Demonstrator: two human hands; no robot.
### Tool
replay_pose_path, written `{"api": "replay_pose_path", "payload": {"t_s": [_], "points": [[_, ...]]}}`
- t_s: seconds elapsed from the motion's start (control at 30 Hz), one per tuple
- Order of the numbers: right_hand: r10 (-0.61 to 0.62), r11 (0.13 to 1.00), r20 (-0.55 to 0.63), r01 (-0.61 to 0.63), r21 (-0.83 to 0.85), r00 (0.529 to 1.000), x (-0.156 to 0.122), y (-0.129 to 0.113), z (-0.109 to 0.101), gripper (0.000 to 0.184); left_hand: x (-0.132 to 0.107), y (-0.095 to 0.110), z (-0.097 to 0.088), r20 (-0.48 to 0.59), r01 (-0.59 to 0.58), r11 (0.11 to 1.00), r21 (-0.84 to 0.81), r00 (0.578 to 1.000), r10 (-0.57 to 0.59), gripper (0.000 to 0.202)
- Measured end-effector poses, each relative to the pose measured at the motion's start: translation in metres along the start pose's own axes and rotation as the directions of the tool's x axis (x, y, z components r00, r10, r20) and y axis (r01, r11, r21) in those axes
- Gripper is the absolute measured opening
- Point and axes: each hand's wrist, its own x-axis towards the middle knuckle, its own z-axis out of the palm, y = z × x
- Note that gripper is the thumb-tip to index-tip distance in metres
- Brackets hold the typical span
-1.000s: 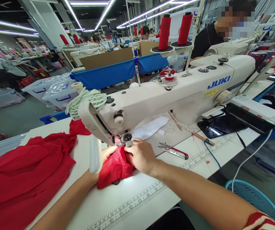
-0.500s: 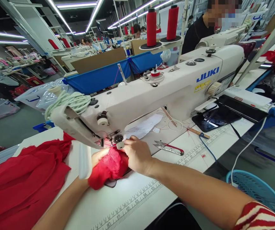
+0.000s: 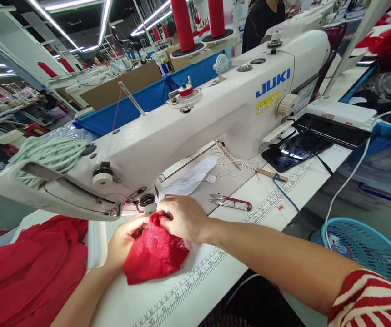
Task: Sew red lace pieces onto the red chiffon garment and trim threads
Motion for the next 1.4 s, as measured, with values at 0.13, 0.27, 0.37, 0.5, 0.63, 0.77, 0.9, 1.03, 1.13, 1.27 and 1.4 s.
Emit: {"api": "replay_pose_path", "payload": {"t_s": [0.13,0.27,0.37,0.5,0.63,0.77,0.9,1.03,1.13,1.27,1.4], "points": [[0.035,0.994,0.066,-0.042,0.102,0.997,-0.002,0.006,0.002,0.017,-0.003,0.003,-0.001,0.045,0.002,0.998,0.059,0.999,-0.005,0.022],[-0.003,0.994,0.126,-0.011,0.112,0.992,-0.004,0.014,0.004,0.013,-0.008,-0.001,0.0,0.047,-0.049,0.998,0.044,0.998,0.047,0.021],[-0.052,0.998,0.211,0.044,0.042,0.976,-0.005,0.013,0.0,0.012,-0.013,-0.009,0.0,0.021,-0.09,0.995,0.032,0.996,0.089,0.023],[-0.055,0.984,0.247,0.095,-0.153,0.967,-0.011,0.004,-0.006,0.029,-0.018,-0.021,0.002,-0.01,-0.082,0.996,-0.03,0.997,0.081,0.023],[-0.113,0.958,0.236,0.168,-0.231,0.965,-0.015,-0.001,-0.007,0.032,-0.018,-0.023,0.003,0.022,-0.114,0.993,-0.035,0.993,0.115,0.022],[-0.202,0.877,0.306,0.311,-0.367,0.93,-0.013,-0.002,-0.01,0.028,-0.016,-0.016,0.002,0.091,-0.137,0.991,-0.005,0.986,0.137,0.022],[-0.244,0.796,0.402,0.419,-0.437,0.883,-0.011,-0.002,-0.013,0.028,-0.014,-0.007,-0.001,0.17,-0.136,0.989,0.052,0.977,0.125,0.02],[-0.208,0.811,0.384,0.378,-0.447,0.9,-0.01,-0.002,-0.01,0.024,-0.015,-0.004,-0.003,0.213,-0.12,0.99,0.074,0.972,0.102,0.016],[-0.175,0.834,0.353,0.329,-0.443,0.919,-0.008,-0.001,-0.007,0.022,-0.015,-0.002,0.0,0.193,-0.074,0.993,0.091,0.98,0.055,0.015],[-0.139,0.874,0.346,0.28,-0.398,0.928,-0.006,-0.004,-0.009,0.022,-0.014,-0.003,0.007,0.095,-0.037,0.989,0.144,0.995,0.024,0.018],[-0.13,0.875,0.388,0.29,-0.387,0.912,-0.006,-0.004,-0.011,0.029,-0.014,-0.01,0.011,0.112,-0.077,0.986,0.151,0.992,0.061,0.02]]}}
